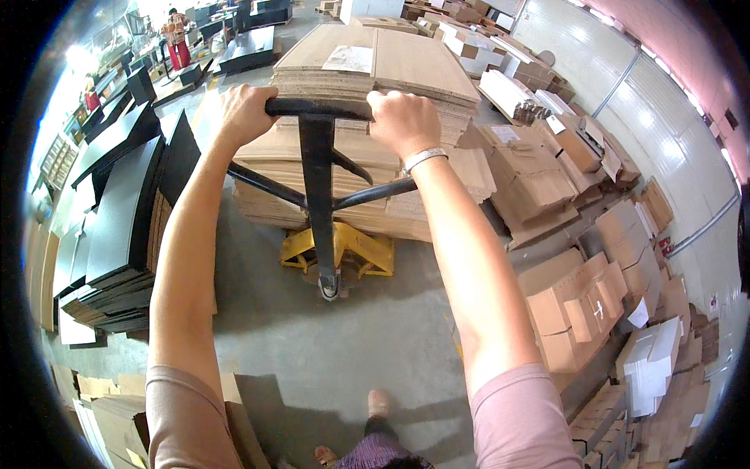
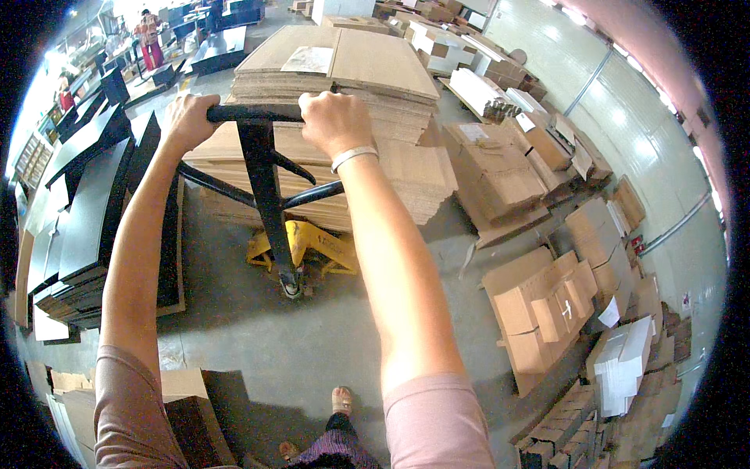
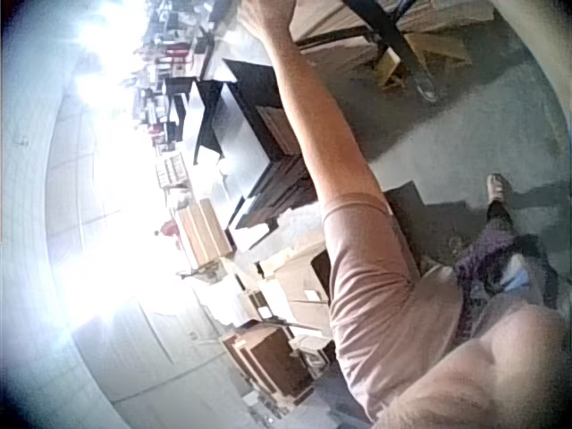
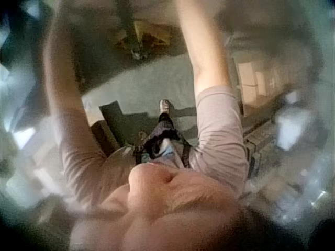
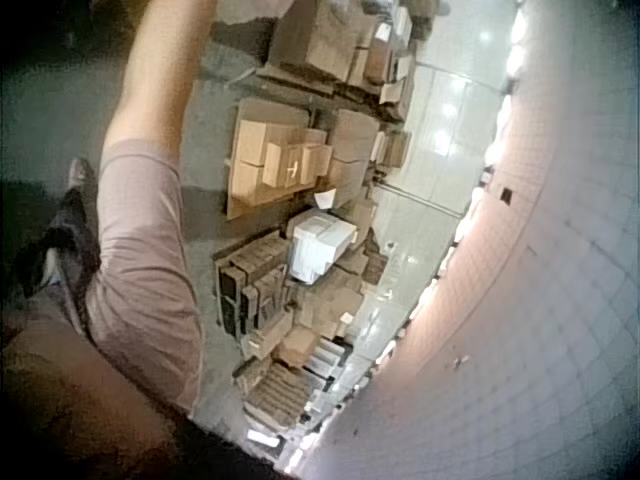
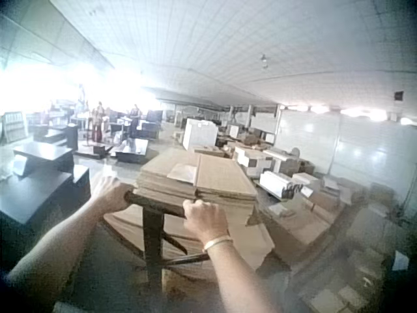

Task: The person operates a yellow manual pallet jack to lift and move a stack of flat cardboard sheets across a warehouse floor. They maneuver the jack through aisles of stacked materials, then hand the jack to another worker who continues moving the load.

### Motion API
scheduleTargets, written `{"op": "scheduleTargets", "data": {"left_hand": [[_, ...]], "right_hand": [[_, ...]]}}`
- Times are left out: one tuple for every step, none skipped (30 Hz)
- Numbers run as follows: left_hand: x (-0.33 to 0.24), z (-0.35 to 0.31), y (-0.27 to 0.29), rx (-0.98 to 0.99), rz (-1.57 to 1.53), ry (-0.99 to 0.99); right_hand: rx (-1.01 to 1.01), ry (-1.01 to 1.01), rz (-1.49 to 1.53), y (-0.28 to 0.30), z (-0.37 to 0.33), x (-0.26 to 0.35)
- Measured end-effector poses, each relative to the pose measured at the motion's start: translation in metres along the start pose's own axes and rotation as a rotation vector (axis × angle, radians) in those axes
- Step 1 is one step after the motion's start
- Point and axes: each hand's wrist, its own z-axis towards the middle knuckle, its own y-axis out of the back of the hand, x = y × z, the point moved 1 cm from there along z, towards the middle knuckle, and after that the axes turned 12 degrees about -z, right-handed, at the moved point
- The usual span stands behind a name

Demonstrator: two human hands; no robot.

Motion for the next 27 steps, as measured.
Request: {"op": "scheduleTargets", "data": {"left_hand": [[0.001, 0.002, -0.002, 0.004, -0.009, 0.007], [0.002, 0.004, -0.003, 0.009, -0.017, 0.013], [0.002, 0.006, -0.005, 0.013, -0.028, 0.018], [0.001, 0.009, -0.005, -0.012, -0.018, 0.012], [0.001, 0.010, -0.005, -0.036, -0.009, 0.006], [0.001, 0.011, -0.006, -0.058, 0.000, 0.003], [0.001, 0.011, -0.008, -0.063, 0.001, -0.002], [0.001, 0.012, -0.011, -0.069, 0.002, -0.007], [0.002, 0.013, -0.011, -0.080, 0.006, -0.014], [0.003, 0.013, -0.011, -0.078, -0.001, -0.013], [0.003, 0.009, -0.012, -0.075, -0.008, -0.013], [0.005, 0.007, -0.009, -0.084, -0.007, -0.015], [0.007, 0.003, -0.007, -0.101, -0.012, -0.017], [0.010, -0.001, -0.005, -0.079, -0.002, -0.001], [0.005, -0.005, -0.001, -0.058, 0.001, 0.012], [0.000, -0.013, 0.004, -0.067, -0.018, 0.000], [-0.005, -0.021, 0.011, -0.075, -0.036, -0.012], [-0.009, -0.031, 0.018, -0.051, -0.015, 0.013], [-0.012, -0.042, 0.025, -0.026, 0.004, 0.040], [-0.012, -0.055, 0.031, -0.021, 0.033, 0.018], [-0.015, -0.068, 0.034, -0.043, -0.013, -0.009], [-0.018, -0.087, 0.042, -0.058, -0.011, -0.014], [-0.022, -0.106, 0.050, -0.073, -0.010, -0.020], [-0.025, -0.126, 0.058, -0.080, -0.017, -0.034], [-0.029, -0.148, 0.064, -0.082, -0.023, -0.046], [-0.032, -0.171, 0.070, -0.110, -0.060, -0.082], [-0.036, -0.197, 0.079, -0.138, -0.094, -0.117]], "right_hand": [[0.008, -0.003, 0.002, -0.001, 0.001, 0.000], [0.016, -0.006, 0.003, -0.003, 0.003, 0.000], [0.013, -0.008, 0.008, -0.006, 0.005, -0.002], [0.010, -0.009, 0.013, -0.009, 0.007, -0.003], [0.007, -0.011, 0.017, -0.012, 0.008, -0.005], [0.006, -0.009, 0.018, -0.014, 0.009, -0.005], [0.005, -0.008, 0.018, -0.015, 0.009, -0.005], [0.005, -0.007, 0.018, -0.016, 0.009, -0.006], [0.005, -0.008, 0.025, -0.015, 0.011, -0.006], [0.005, -0.010, 0.033, -0.015, 0.010, -0.006], [0.005, -0.012, 0.040, -0.013, 0.007, -0.005], [0.021, -0.022, 0.056, -0.010, 0.007, -0.002], [0.029, -0.031, 0.067, -0.007, 0.006, 0.001], [0.037, -0.040, 0.079, -0.002, 0.004, 0.004], [0.041, -0.039, 0.102, 0.001, 0.000, 0.003], [0.008, -0.044, 0.103, 0.007, -0.006, 0.005], [-0.025, -0.048, 0.106, 0.014, -0.012, 0.008], [-0.003, -0.052, 0.111, 0.022, -0.019, 0.012], [0.021, -0.055, 0.117, 0.032, -0.027, 0.016], [-0.027, -0.036, 0.094, 0.043, -0.036, 0.022], [-0.039, -0.033, 0.079, 0.053, -0.047, 0.025], [-0.004, -0.040, 0.091, 0.067, -0.059, 0.033], [0.032, -0.047, 0.102, 0.083, -0.072, 0.042], [0.015, -0.055, 0.101, 0.099, -0.087, 0.050], [0.000, -0.063, 0.103, 0.112, -0.104, 0.059], [-0.054, -0.049, 0.081, 0.124, -0.123, 0.068], [-0.016, -0.057, 0.107, 0.142, -0.142, 0.080]]}}
